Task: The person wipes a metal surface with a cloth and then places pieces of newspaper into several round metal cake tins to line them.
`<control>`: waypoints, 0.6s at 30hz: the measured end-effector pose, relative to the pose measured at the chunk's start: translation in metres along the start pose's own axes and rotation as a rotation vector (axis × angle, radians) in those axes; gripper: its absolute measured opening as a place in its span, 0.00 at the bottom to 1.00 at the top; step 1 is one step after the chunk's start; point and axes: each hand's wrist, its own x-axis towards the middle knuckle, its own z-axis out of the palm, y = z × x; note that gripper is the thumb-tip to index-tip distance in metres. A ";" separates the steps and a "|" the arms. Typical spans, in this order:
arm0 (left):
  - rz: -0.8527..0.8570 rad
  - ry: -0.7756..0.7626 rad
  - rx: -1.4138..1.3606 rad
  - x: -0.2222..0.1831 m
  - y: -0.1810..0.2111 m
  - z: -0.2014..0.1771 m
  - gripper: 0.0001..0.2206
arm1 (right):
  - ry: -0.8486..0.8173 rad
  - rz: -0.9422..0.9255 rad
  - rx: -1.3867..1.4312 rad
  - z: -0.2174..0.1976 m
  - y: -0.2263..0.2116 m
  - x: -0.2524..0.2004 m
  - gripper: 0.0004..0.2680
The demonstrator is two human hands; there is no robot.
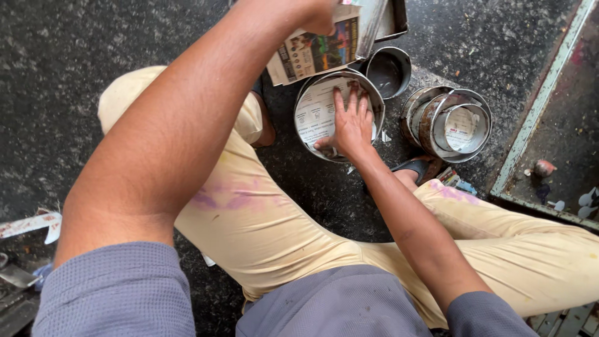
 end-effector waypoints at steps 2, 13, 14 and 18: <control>0.010 0.002 0.017 -0.007 0.001 -0.008 0.18 | 0.037 -0.008 0.013 0.003 0.000 -0.001 0.59; 0.031 -0.030 0.043 -0.028 0.008 -0.030 0.21 | 0.747 0.086 0.019 0.017 0.034 0.016 0.18; 0.023 -0.022 0.050 -0.028 0.009 -0.031 0.21 | 0.749 0.088 0.018 0.012 0.037 0.026 0.18; -0.014 -0.029 0.033 -0.027 0.013 -0.032 0.21 | 0.574 0.077 0.063 0.000 0.054 0.052 0.12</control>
